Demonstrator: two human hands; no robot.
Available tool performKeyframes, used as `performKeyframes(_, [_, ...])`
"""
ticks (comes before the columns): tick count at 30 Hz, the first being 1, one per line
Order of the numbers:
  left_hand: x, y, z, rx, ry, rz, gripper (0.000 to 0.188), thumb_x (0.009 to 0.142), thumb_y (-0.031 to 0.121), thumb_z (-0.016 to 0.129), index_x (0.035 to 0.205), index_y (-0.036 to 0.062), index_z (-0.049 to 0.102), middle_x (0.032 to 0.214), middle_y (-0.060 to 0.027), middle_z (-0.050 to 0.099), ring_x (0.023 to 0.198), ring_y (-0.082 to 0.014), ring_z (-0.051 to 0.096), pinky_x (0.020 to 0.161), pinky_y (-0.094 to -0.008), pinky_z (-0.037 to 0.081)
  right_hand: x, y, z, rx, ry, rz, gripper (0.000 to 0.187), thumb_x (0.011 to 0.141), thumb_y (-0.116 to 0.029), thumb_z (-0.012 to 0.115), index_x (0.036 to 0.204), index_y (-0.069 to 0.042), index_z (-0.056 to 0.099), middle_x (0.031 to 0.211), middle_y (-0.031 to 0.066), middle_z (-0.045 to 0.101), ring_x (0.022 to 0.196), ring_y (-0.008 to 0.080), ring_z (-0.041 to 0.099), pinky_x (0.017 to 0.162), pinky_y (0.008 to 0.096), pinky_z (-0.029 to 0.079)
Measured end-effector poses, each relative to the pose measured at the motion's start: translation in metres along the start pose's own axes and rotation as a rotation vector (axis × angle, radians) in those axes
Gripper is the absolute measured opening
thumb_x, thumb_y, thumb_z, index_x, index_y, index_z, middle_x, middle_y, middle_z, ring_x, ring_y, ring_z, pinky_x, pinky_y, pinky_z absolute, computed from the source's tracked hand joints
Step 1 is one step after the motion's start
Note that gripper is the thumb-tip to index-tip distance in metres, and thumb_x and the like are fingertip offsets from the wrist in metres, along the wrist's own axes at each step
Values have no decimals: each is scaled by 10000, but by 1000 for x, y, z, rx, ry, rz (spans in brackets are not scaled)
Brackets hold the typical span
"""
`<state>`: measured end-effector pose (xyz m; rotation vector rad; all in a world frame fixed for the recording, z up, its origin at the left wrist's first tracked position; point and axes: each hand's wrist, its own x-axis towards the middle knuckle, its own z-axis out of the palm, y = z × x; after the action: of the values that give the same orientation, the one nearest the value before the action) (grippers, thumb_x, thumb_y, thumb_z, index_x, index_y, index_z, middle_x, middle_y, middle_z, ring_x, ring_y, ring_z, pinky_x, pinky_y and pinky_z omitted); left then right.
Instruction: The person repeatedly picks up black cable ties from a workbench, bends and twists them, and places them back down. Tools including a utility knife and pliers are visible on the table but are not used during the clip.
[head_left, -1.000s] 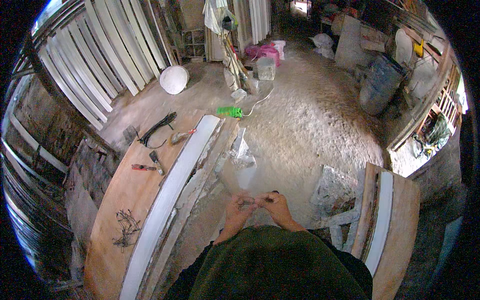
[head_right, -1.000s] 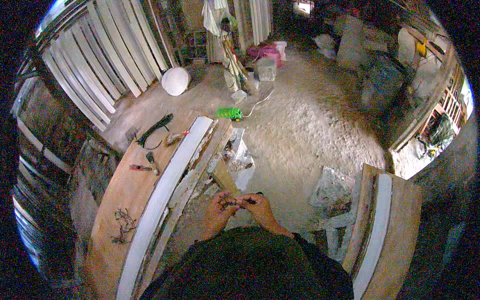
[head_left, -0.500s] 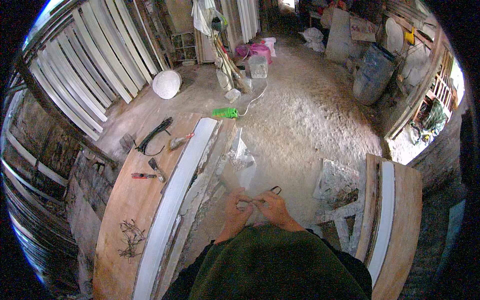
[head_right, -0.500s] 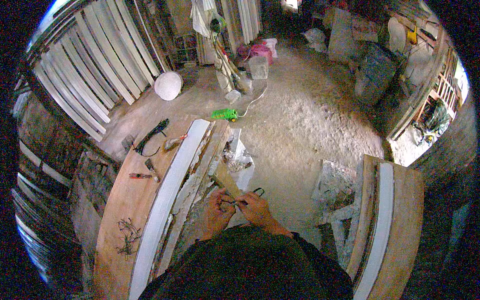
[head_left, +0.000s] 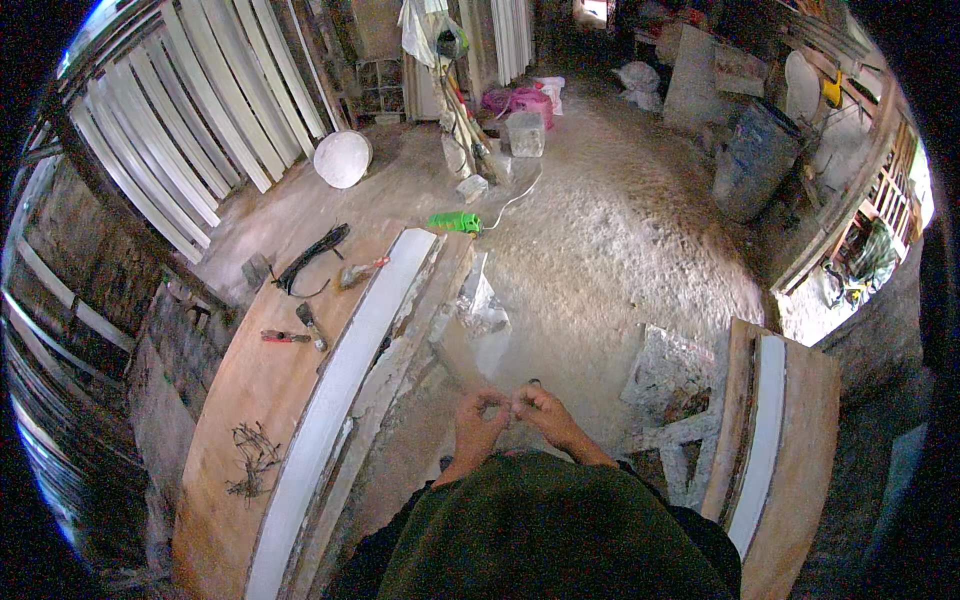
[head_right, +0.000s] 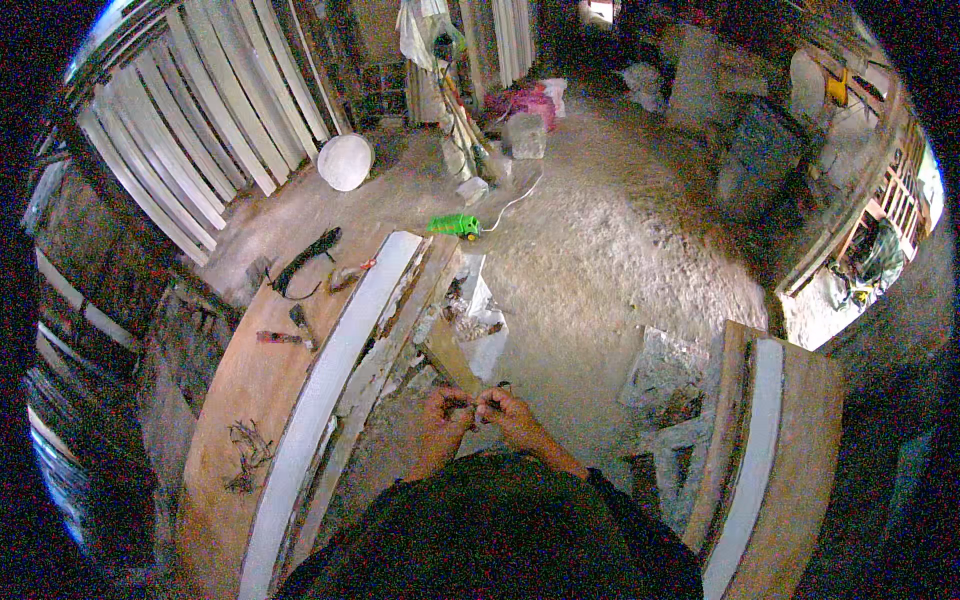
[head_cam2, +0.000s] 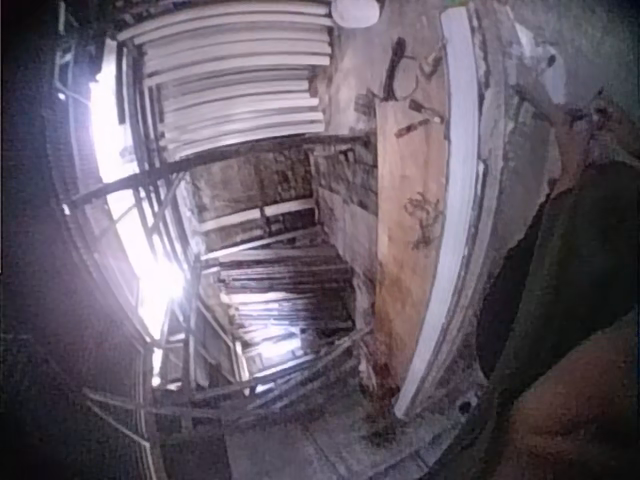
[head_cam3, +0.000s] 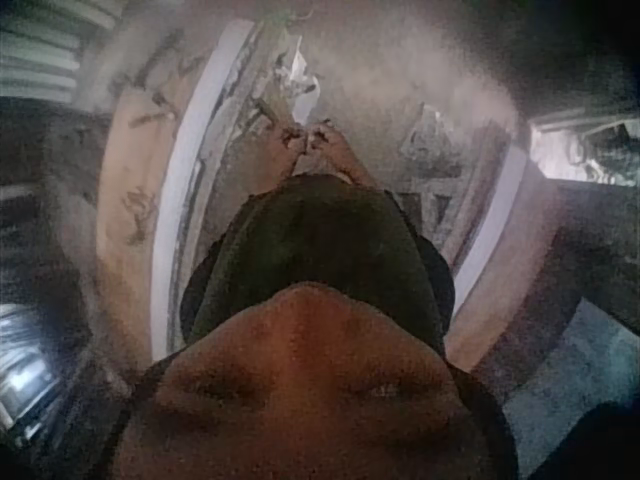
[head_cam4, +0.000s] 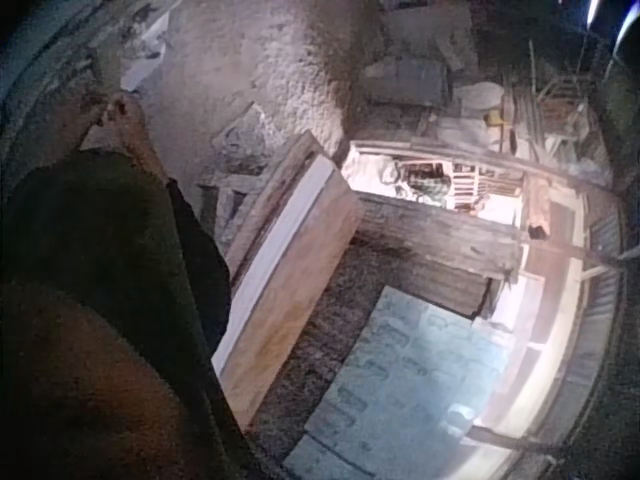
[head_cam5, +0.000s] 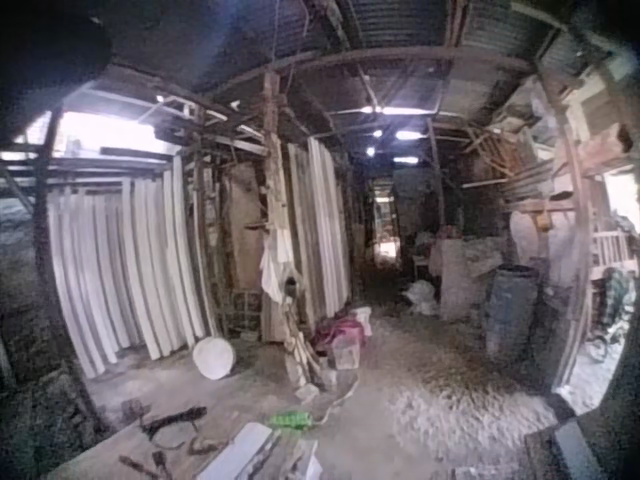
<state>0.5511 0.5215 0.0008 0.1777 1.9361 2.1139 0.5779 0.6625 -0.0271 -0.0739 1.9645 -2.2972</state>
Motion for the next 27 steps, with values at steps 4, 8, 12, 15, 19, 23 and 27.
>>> performKeyframes(4, [-5, -7, 0, 342, -15, 32, 168, 725, 110, 590, 877, 38, 580, 805, -59, 573, 687, -166, 551, 664, -284, 434, -11, -1, -1, 587, -55, 114, 149, 786, -170, 550, 857, -50, 498, 856, 39, 533, 811, 152, 513, 735, 298, 420])
performKeyframes(8, [-17, -9, 11, 169, 36, -63, 193, 726, 119, 578, 901, 37, 591, 842, -81, 581, 754, -161, 550, 685, -277, 434, -12, 8, -11, 747, -110, 188, 161, 785, -140, 546, 906, -37, 520, 904, 80, 563, 812, 157, 534, 749, 305, 436])
performKeyframes(12, [-24, -7, 20, 232, 58, 70, 185, 721, 108, 581, 888, 29, 596, 865, -87, 578, 798, -159, 544, 692, -275, 434, -20, 1, -16, 775, -54, 235, 152, 765, -101, 561, 894, -32, 517, 864, 91, 586, 764, 184, 565, 710, 292, 461])
performKeyframes(15, [-29, -11, 25, 211, 95, 111, 177, 725, 103, 584, 884, 25, 594, 871, -87, 571, 799, -160, 542, 678, -270, 439, -27, -15, -13, 690, -58, 245, 125, 768, -69, 552, 883, -28, 527, 866, 88, 586, 775, 185, 566, 720, 295, 459])
performKeyframes(19, [-37, -12, 28, 141, 96, 40, 176, 726, 105, 588, 883, 23, 593, 871, -84, 568, 780, -160, 545, 641, -264, 452, -34, -13, -15, 614, -21, 218, 117, 763, -48, 554, 876, -20, 538, 857, 85, 589, 787, 174, 562, 732, 285, 452])
performKeyframes(23, [-41, 6, 32, 83, 42, 9, 179, 729, 101, 589, 883, 9, 584, 857, -77, 572, 736, -151, 550, 599, -252, 464, -38, -19, -16, 409, 6, 183, 135, 743, -74, 591, 857, -24, 538, 811, 74, 589, 764, 152, 551, 706, 263, 439])
performKeyframes(27, [-41, 12, 27, 43, -40, -152, 172, 728, 89, 590, 870, -7, 576, 837, -77, 575, 707, -141, 550, 582, -242, 467, -39, -12, -18, 207, 52, 91, 155, 716, -115, 632, 791, -40, 520, 725, 44, 571, 701, 125, 531, 656, 250, 427])
